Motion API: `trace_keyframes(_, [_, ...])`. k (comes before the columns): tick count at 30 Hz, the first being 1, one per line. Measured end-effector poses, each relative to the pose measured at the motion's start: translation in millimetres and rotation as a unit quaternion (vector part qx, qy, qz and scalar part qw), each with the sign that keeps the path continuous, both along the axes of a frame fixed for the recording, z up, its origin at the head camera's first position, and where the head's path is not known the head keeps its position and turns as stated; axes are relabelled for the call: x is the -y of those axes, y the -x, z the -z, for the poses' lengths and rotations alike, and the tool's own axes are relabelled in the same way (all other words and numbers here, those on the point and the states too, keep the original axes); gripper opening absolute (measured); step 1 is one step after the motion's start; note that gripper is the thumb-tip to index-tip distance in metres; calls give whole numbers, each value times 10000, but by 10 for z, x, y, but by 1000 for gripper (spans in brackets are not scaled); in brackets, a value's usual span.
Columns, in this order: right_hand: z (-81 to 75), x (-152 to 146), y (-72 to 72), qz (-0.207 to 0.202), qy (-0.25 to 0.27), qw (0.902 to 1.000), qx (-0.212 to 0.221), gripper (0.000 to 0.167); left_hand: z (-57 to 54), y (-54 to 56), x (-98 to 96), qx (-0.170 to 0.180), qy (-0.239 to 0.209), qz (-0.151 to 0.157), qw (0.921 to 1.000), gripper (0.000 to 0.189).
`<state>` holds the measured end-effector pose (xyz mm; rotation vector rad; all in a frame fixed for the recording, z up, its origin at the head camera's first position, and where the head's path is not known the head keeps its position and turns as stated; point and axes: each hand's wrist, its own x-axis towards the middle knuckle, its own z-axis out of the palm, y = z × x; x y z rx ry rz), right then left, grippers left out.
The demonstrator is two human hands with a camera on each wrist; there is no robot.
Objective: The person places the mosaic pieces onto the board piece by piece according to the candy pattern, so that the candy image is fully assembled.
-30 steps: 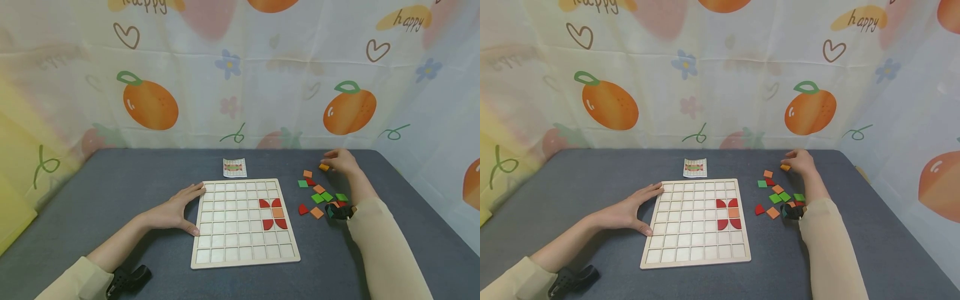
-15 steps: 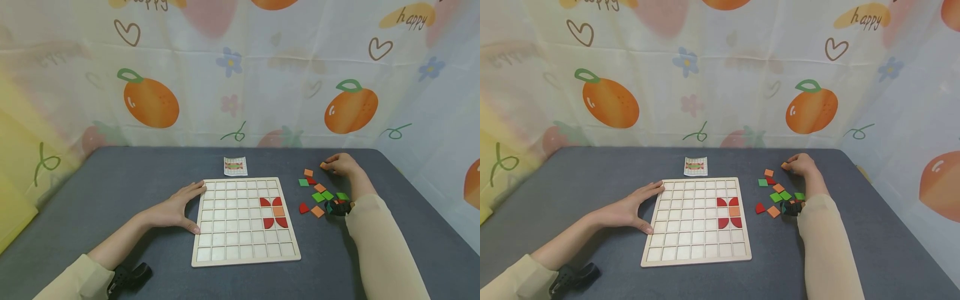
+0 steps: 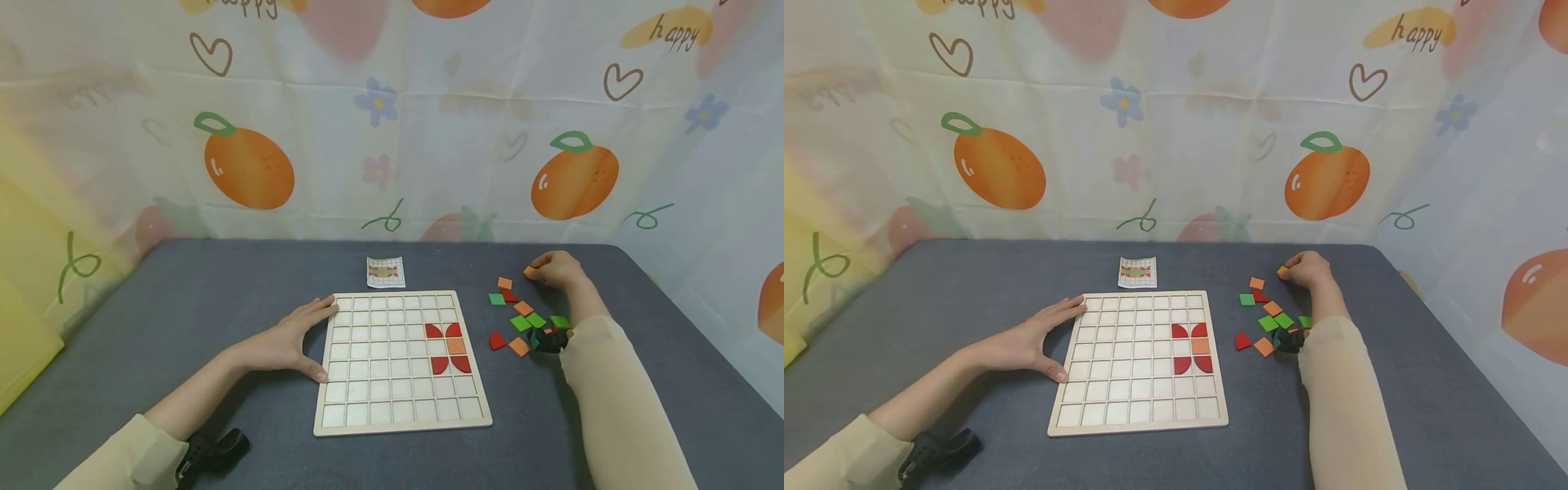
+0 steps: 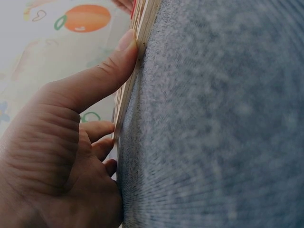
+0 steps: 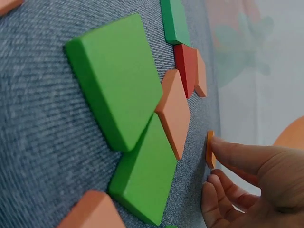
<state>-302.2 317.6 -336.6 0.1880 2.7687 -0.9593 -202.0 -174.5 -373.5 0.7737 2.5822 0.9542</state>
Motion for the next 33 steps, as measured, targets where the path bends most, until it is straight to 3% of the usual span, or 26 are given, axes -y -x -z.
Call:
trace_keyframes(11, [-12, 31, -18, 164, -505, 9978, -389, 40, -24, -19, 9, -20, 18, 41, 10000, 116])
trace_keyframes(18, [-3, 8, -14, 240, -331, 9948, -932, 30, -22, -17, 11, -42, 20, 49, 10000, 116])
trace_keyframes(22, [-18, 2, -31, 246, -58, 9947, -998, 34, -17, -13, 3, -22, 23, 37, 10000, 116])
trace_keyframes(27, [-78, 38, -48, -28, 230, 9958, -887, 42, -5, 0, 4, 0, 12, 14, 10000, 117])
trace_keyframes(33, [-125, 135, -62, -631, 513, 9922, -945, 41, 17, 16, 1, -8, 18, -33, 10000, 117])
